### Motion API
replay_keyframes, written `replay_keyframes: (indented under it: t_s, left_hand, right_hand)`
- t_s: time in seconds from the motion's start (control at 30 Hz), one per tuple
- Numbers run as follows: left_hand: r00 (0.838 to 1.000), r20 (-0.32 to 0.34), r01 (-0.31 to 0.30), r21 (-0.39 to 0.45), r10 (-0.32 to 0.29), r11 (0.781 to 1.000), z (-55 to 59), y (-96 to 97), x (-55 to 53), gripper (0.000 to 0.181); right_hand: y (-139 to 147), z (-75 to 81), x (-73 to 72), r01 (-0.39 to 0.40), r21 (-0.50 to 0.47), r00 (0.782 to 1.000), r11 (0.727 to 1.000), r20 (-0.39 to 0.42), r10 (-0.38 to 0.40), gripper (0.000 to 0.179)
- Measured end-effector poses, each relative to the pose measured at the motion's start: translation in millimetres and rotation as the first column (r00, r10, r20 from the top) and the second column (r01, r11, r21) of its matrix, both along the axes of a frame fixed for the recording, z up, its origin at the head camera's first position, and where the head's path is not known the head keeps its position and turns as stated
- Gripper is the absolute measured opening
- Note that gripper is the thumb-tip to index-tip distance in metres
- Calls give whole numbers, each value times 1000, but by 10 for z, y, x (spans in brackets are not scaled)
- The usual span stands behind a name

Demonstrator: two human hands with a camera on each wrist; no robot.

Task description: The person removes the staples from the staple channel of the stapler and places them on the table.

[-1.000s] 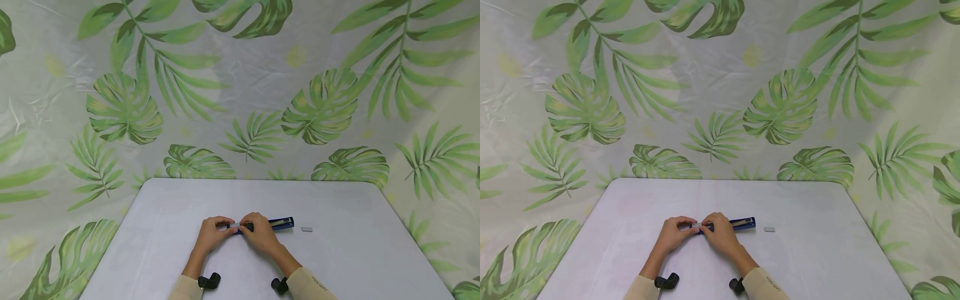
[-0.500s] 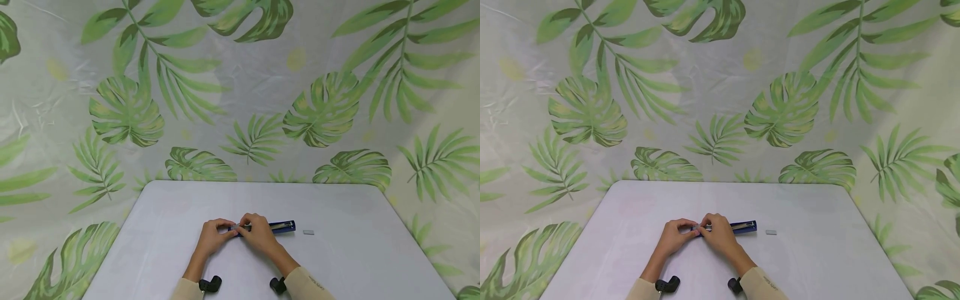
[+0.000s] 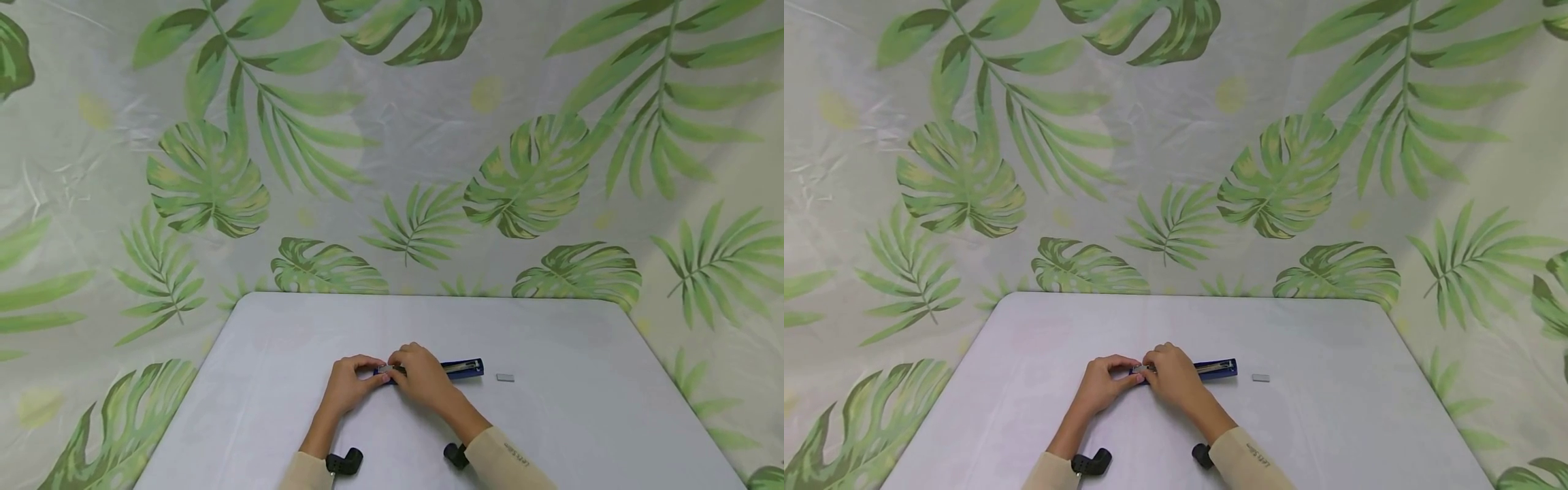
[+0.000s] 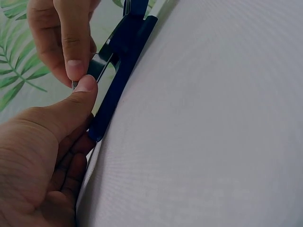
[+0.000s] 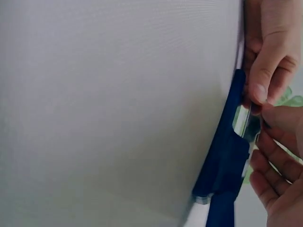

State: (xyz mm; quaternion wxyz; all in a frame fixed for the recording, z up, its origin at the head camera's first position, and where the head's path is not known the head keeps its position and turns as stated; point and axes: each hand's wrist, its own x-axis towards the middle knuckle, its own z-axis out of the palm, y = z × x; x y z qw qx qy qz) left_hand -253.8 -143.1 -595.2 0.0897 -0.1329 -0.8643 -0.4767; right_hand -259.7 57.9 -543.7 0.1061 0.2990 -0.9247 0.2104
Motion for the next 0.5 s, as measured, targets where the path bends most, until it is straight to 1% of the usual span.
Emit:
replay_keyframes:
  t_s: [0.13,0.23,0.37,0.5]
  left_hand:
    - [1000,-5,0,3,0,1000,7,-2,6,24]
    - [1000,-7,2,2,-2,1000,7,-4,8,25]
    - [1000,-9,1,-2,-1,1000,6,-2,8,25]
    - [1000,-18,-6,-11,6,1000,-6,-2,3,24]
  right_hand:
    - [54,-41,-20,2,-76,994,997,111,6,12]
    - [98,-75,-30,11,-134,987,991,163,11,12]
    - [141,-110,-26,16,-198,983,980,185,21,12]
    - [160,-130,-20,22,-229,982,973,186,22,14]
